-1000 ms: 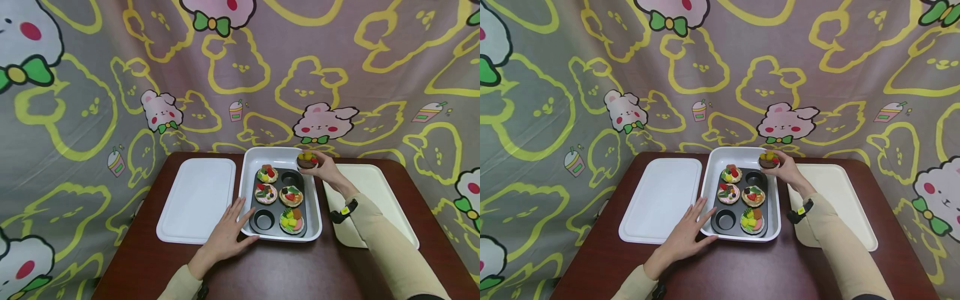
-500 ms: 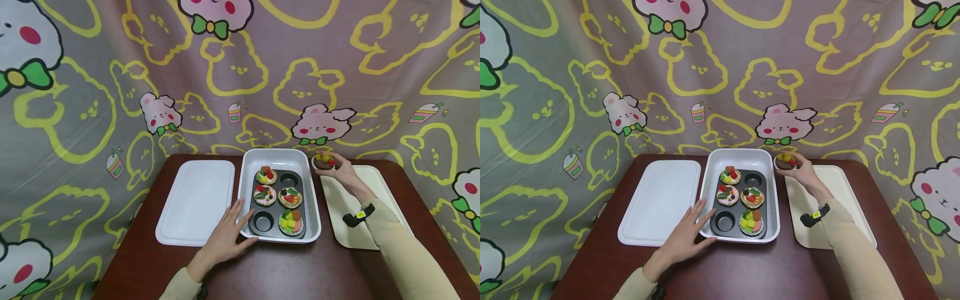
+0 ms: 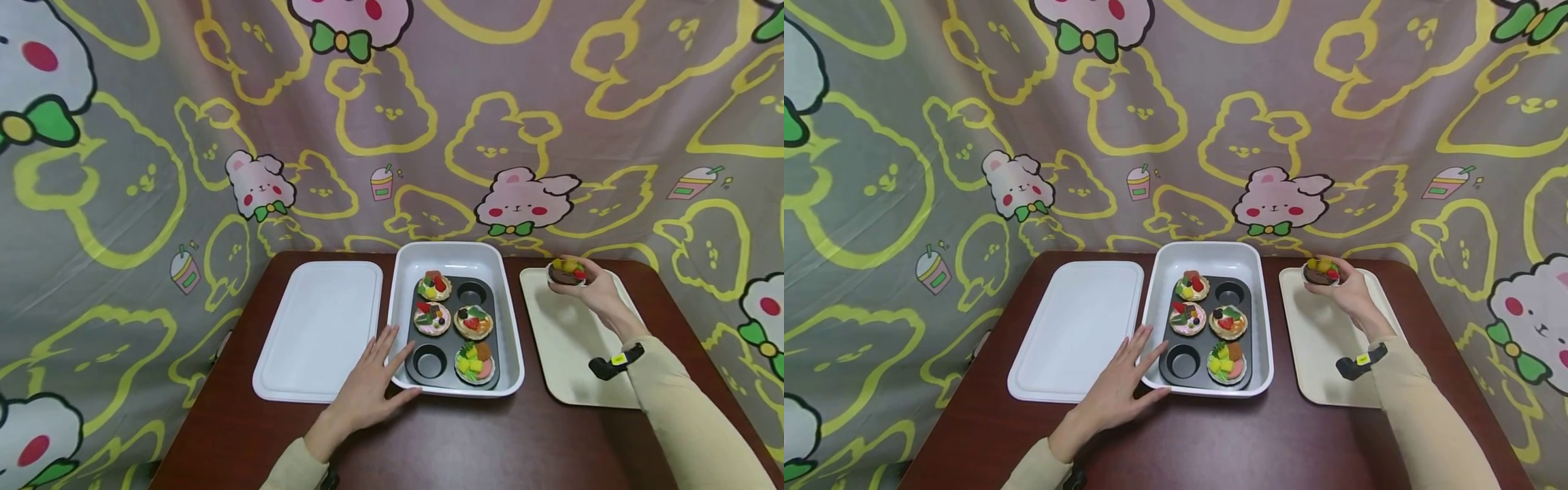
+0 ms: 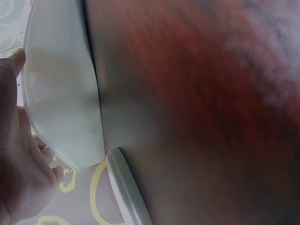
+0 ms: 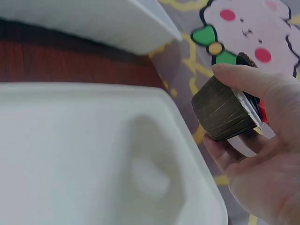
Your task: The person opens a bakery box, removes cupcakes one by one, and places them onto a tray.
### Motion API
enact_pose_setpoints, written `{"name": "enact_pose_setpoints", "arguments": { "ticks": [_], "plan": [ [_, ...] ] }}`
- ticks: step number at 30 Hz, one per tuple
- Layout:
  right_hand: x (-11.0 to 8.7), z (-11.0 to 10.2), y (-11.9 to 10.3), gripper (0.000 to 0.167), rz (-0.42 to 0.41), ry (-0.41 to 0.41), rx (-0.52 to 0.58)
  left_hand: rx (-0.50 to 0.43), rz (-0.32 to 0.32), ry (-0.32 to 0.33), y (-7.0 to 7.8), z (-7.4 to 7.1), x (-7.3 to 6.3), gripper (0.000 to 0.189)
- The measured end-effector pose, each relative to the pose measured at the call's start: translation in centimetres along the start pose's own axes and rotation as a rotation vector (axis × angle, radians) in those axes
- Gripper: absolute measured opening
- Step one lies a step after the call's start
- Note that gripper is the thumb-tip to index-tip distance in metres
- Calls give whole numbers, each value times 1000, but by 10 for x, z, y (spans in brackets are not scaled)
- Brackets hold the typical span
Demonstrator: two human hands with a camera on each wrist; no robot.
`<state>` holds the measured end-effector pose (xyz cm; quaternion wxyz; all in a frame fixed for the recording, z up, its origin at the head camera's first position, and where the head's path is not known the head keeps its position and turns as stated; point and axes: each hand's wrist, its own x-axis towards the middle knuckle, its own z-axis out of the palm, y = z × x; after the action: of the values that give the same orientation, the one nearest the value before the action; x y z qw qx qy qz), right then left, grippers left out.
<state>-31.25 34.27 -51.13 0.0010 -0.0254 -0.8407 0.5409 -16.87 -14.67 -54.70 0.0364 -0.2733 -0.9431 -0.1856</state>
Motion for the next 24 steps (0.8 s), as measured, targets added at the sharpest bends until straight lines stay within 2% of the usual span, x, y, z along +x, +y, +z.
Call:
{"name": "enact_pose_setpoints", "arguments": {
  "ticks": [1,4,7,8,12,19,24],
  "plan": [
    [-1,-3,2,74,12,12,-19,-2,20,24,-3,3,0,85],
    [-5,-12,8,74,59,45,-67,-12,22,36,-4,4,0,85],
    [-6,-19,14,77,101,72,-99,-3,7,10,-3,2,0,85],
    [-6,-21,16,77,108,82,-107,-2,-15,-15,0,-2,1,85],
    [-5,-26,23,76,108,104,-122,7,-34,-52,2,-5,2,85],
    [-2,-26,30,80,120,127,-116,18,-20,-44,2,-5,2,84],
    [1,-22,32,84,146,163,-99,11,-30,-67,2,-4,2,85]
  ]
}}
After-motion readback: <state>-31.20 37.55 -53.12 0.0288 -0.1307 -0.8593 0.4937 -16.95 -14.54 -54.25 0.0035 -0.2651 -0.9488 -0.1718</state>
